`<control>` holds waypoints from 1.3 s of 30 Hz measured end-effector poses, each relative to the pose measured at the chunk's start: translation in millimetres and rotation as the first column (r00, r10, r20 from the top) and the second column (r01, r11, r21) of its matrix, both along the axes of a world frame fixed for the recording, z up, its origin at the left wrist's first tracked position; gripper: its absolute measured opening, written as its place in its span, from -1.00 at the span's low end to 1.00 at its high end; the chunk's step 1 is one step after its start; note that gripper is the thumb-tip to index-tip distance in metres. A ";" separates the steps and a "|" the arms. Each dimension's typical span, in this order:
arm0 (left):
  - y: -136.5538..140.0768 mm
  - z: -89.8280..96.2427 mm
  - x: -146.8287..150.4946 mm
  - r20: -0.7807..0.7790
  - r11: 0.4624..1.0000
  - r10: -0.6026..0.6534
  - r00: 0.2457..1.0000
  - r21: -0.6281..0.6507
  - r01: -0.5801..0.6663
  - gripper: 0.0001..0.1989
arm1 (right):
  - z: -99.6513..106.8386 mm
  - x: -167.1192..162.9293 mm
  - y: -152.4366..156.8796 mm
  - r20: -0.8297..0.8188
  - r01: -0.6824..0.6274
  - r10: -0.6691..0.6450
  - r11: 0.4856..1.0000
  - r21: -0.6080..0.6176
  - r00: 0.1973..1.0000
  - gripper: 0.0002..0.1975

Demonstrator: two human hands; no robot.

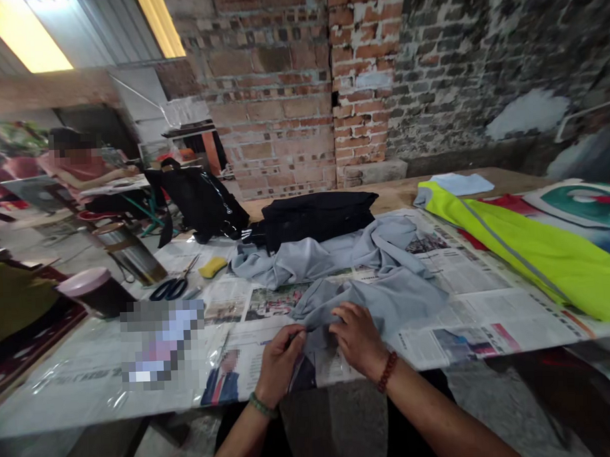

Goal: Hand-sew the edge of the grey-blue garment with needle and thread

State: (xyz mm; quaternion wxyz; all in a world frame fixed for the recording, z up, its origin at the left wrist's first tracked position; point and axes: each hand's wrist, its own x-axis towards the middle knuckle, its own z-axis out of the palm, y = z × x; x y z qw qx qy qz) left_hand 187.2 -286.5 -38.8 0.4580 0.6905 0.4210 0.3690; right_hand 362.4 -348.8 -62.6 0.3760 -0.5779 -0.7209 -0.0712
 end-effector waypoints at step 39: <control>9.6 -1.9 -5.2 0.124 0.997 -0.024 0.992 -0.064 0.032 -0.73 | 23.6 -36.0 17.5 -0.202 -0.181 0.219 0.965 0.189 0.955 -0.93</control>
